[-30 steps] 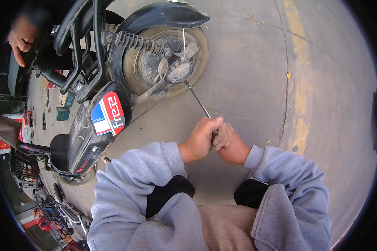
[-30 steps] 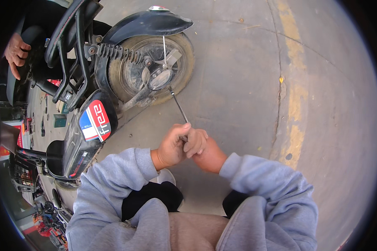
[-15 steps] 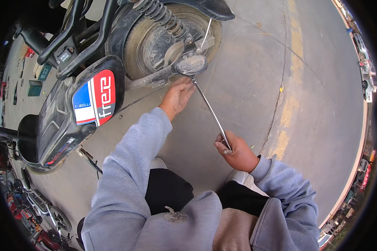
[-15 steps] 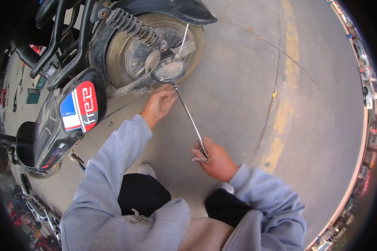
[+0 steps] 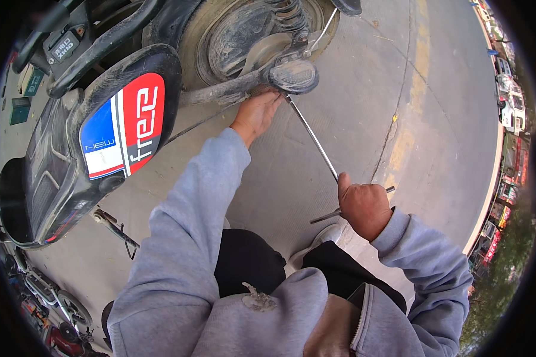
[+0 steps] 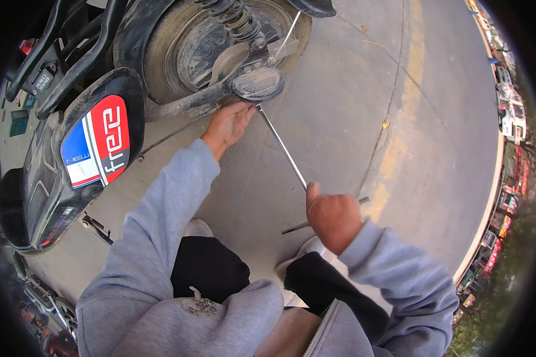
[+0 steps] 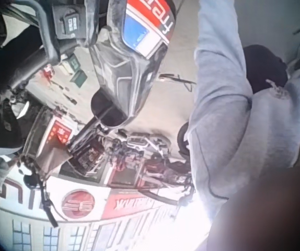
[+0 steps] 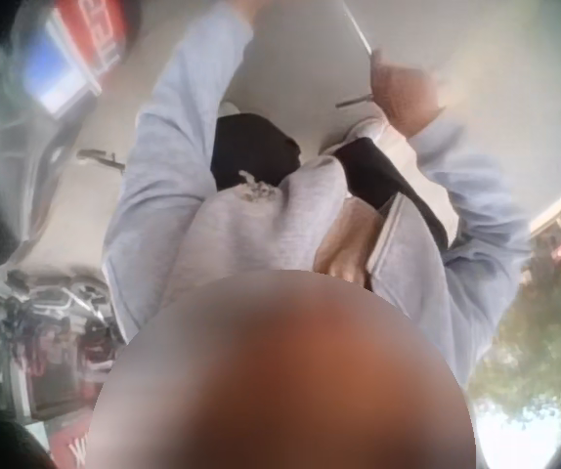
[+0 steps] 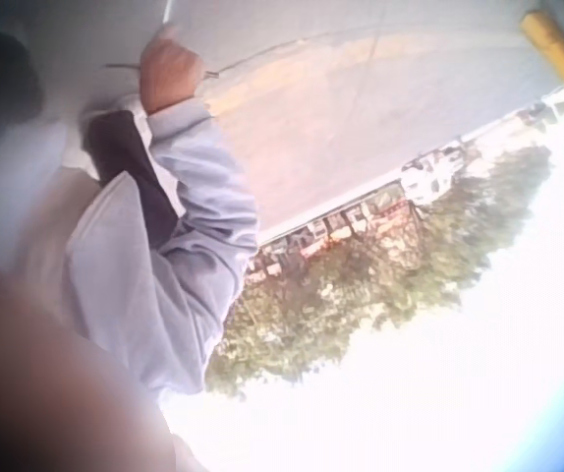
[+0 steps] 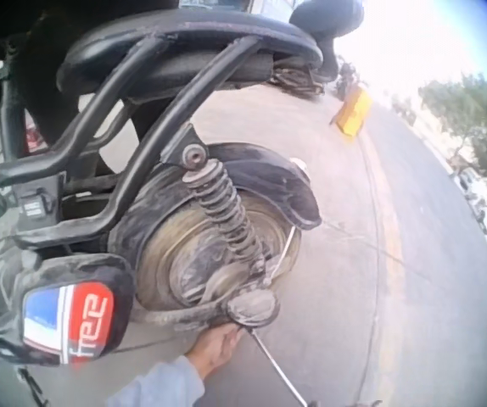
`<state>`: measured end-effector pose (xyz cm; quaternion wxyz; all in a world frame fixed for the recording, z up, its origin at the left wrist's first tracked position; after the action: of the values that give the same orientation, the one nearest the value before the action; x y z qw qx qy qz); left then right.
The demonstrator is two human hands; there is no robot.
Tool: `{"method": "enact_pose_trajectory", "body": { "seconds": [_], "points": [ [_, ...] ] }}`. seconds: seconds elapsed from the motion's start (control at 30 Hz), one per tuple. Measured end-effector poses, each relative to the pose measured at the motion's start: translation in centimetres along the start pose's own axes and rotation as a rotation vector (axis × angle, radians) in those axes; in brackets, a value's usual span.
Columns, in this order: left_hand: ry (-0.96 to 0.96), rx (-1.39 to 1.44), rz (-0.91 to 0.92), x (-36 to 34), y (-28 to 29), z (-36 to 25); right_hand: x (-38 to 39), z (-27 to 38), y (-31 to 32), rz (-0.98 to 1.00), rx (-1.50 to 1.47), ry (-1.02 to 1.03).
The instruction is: The person opens the scooter seat compartment, uses a screwdriver to adjust internal wiring and connections, then closes the seat and secures it with screws. The person also briefly tests the handlebar controls and uses a wrench on the rear wheel area.
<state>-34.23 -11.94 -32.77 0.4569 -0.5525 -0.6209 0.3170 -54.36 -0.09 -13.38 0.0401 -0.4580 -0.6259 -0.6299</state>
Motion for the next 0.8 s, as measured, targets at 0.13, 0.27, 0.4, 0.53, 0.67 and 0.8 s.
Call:
{"method": "enact_pose_trajectory", "body": {
  "seconds": [0.13,0.27,0.4,0.53,0.67,0.8],
  "points": [
    [-0.024,-0.036,-0.019,0.3,-0.1,0.1,-0.7,-0.7,0.7,0.206,-0.195,0.066],
    [-0.035,-0.037,-0.006,0.4,-0.7,-0.2,-2.9,-1.9,-0.5,0.338,-0.363,-0.056],
    [-0.036,-0.058,-0.092,0.6,-0.7,0.0,-4.2,-1.5,-2.7,0.545,-1.05,-0.142],
    [-0.012,-0.108,-0.143,0.9,-0.6,-0.1,-5.6,-0.7,-2.1,0.695,-1.204,-0.02],
    [-0.004,-0.113,-0.124,1.1,-0.9,-0.2,-6.5,-1.1,-2.1,0.681,-0.951,0.004],
    [0.015,-0.179,-0.123,1.1,-0.6,0.1,-6.6,-1.8,-1.5,0.6,-0.943,-0.034]
  ]
}}
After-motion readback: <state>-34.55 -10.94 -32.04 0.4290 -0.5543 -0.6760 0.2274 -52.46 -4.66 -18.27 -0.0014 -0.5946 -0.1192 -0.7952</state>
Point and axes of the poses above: each hand's wrist, its own x-axis away from the middle knuckle, its own y-axis out of the back of the hand, z = x × y, the point moved 10 cm from there along -x, towards the middle knuckle, and after that the axes turned 4 degrees about y, right-handed, at the moved point
